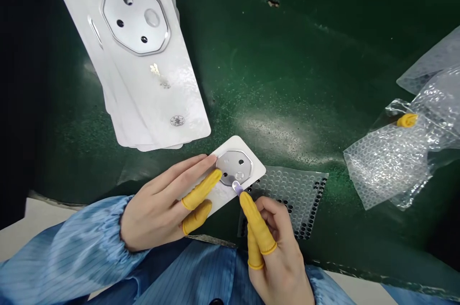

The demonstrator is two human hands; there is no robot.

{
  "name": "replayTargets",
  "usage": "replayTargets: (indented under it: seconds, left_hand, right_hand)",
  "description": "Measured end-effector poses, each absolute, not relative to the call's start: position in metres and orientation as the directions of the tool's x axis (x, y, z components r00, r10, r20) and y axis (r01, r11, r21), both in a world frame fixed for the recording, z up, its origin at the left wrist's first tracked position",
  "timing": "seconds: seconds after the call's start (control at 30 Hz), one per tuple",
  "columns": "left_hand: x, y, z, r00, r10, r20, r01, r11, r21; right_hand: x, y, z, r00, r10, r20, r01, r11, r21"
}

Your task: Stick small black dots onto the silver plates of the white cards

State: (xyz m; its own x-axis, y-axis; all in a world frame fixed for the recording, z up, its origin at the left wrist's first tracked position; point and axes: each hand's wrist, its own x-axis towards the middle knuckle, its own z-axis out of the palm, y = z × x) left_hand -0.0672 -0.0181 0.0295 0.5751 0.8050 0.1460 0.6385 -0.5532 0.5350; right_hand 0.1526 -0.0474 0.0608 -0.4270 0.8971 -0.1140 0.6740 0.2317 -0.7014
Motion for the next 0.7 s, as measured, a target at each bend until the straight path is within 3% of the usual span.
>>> replayTargets:
  seconds: [0.1,0.3,0.47,0.7]
  left_hand:
    - [-0.066,-0.017,0.031,0.605,0.791,0.093,0.651,-0.558,0.515]
    - [-0.068,-0.02,0.028,0.516,0.83,0.213,0.617,-0.532,0.58]
    - [-0.067,-0.021,0.028,0.484,0.844,0.23,0.605,-0.512,0.61]
    - [-0.066,-0.022,0.027,0.476,0.848,0.233,0.617,-0.511,0.599]
  right_hand:
    - [0.153,-0.048,0.061,-0.422,0.897,-0.134,0.693,0.224,-0.685]
    - [0.151,-0.049,0.062,-0.407,0.903,-0.136,0.732,0.234,-0.639]
    - [0.144,-0.048,0.061,-0.455,0.88,-0.135,0.779,0.32,-0.54]
    - [0.137,-0.05,0.061,-0.419,0.89,-0.181,0.84,0.305,-0.449]
